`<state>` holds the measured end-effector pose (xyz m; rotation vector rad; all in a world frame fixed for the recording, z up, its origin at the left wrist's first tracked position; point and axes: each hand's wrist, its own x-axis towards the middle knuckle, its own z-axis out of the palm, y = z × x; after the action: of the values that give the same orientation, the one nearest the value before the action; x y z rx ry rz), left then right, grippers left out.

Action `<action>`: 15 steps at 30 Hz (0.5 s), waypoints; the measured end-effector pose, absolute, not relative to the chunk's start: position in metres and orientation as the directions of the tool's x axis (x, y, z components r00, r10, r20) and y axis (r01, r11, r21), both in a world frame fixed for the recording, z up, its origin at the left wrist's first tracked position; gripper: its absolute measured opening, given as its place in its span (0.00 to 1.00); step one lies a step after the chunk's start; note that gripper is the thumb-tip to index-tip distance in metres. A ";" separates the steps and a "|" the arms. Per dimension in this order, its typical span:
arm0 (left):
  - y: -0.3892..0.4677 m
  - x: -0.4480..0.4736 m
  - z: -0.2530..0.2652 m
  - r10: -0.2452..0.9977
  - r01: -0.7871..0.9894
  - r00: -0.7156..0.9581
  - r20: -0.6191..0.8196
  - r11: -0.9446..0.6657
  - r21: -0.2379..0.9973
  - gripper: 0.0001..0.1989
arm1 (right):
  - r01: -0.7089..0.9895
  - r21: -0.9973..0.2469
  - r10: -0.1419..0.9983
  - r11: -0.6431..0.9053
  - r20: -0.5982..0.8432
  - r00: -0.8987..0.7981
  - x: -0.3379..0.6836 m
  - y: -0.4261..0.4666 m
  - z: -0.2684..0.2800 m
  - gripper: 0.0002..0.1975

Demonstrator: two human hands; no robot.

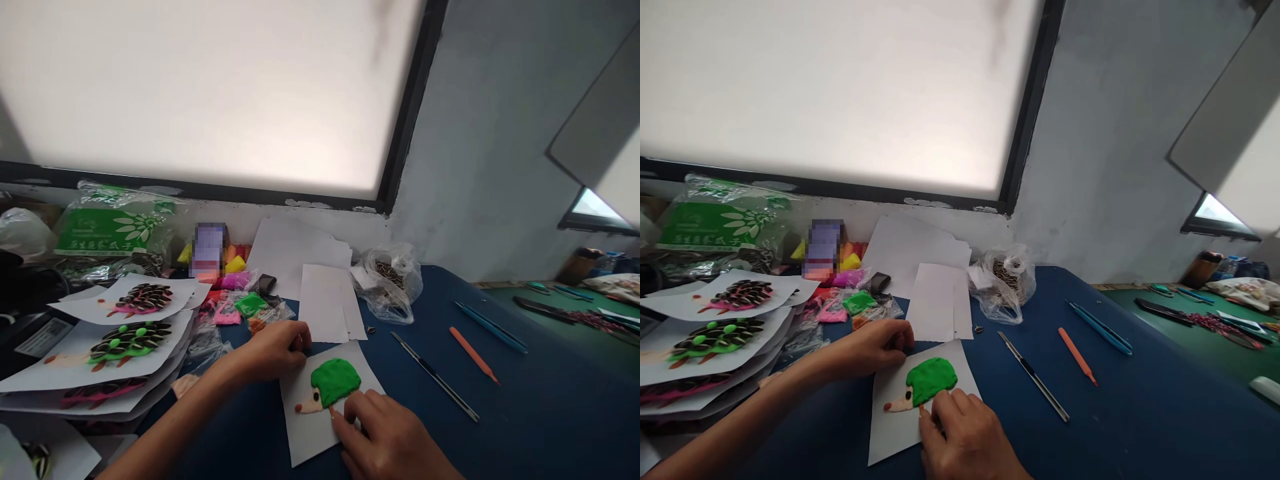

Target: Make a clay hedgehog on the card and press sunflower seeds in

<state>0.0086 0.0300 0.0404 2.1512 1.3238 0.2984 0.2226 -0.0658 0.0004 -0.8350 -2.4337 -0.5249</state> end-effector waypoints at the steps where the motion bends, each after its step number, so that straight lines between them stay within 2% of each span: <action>1: 0.030 0.009 0.041 0.871 0.737 0.478 -0.115 -0.327 0.591 0.11 | 0.656 0.202 0.433 0.727 0.607 -0.666 0.222 -0.065 -0.002 0.11; 6: 0.029 0.009 0.041 0.875 0.732 0.467 -0.124 -0.305 0.609 0.10 | 0.654 0.136 0.430 0.744 0.651 -0.625 0.223 -0.064 -0.011 0.10; 11: 0.029 0.007 0.037 0.875 0.719 0.467 -0.127 -0.292 0.631 0.10 | 0.632 0.220 0.439 0.744 0.551 -0.709 0.227 -0.069 -0.003 0.11; 15: 0.029 0.005 0.034 0.873 0.703 0.470 -0.129 -0.283 0.652 0.11 | 0.638 0.142 0.516 0.757 0.468 -0.717 0.231 -0.072 0.006 0.11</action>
<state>0.0047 0.0294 0.0340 2.0661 1.3026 0.3339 0.2312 -0.0724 0.0062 -0.8794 -2.5506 -0.4125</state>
